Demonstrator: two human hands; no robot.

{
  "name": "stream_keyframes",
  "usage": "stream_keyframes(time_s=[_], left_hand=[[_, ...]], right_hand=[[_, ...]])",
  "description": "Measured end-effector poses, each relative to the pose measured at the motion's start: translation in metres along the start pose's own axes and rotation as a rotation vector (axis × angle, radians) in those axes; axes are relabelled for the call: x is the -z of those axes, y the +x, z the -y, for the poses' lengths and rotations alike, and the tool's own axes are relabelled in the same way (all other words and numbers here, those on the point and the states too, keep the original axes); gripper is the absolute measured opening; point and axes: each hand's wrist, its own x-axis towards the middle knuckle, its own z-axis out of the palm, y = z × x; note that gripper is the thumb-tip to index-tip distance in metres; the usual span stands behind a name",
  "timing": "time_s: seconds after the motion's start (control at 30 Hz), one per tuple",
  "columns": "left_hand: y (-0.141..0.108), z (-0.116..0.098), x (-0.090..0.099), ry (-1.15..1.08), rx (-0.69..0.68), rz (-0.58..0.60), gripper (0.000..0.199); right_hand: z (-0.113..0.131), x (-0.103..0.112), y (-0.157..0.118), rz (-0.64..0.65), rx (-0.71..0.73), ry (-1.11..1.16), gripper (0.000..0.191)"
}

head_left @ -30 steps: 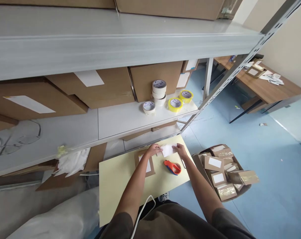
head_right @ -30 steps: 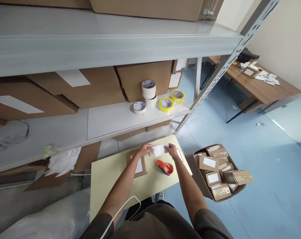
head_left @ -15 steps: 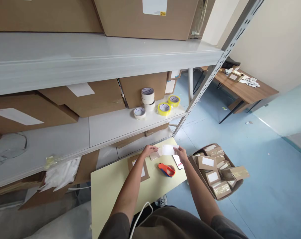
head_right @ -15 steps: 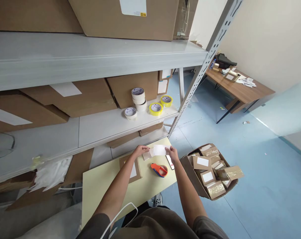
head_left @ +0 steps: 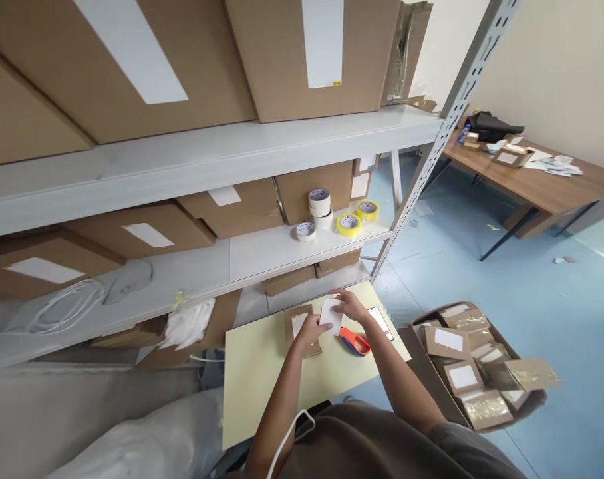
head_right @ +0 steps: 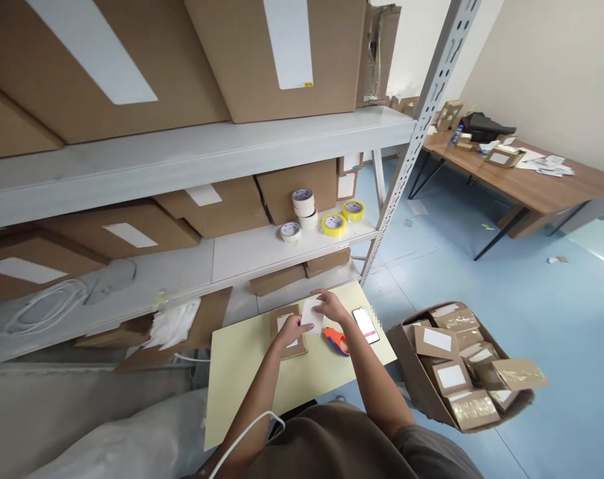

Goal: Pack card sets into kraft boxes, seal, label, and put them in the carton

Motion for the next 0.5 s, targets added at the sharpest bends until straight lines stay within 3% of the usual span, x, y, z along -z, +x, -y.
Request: stream_keyframes(time_s=[0.13,0.23,0.37,0.5], left_hand=[[-0.032,0.008,0.003,-0.253,0.072,-0.31,0.057],[-0.047,0.005,0.006,-0.415,0.061,-0.522,0.064],[-0.061,-0.007,0.007,-0.479,0.017,-0.557,0.066],[-0.068,-0.018,-0.001,-0.456,-0.021,-0.532,0.066]], right_hand=[[0.006,-0.045,-0.002,-0.072,0.039,-0.018,0.044],[0.001,-0.06,-0.022,-0.075,-0.024,0.061,0.035],[0.001,-0.058,-0.061,0.093,-0.084,0.133,0.031],[0.008,-0.053,-0.087,0.068,-0.059,0.201,0.03]])
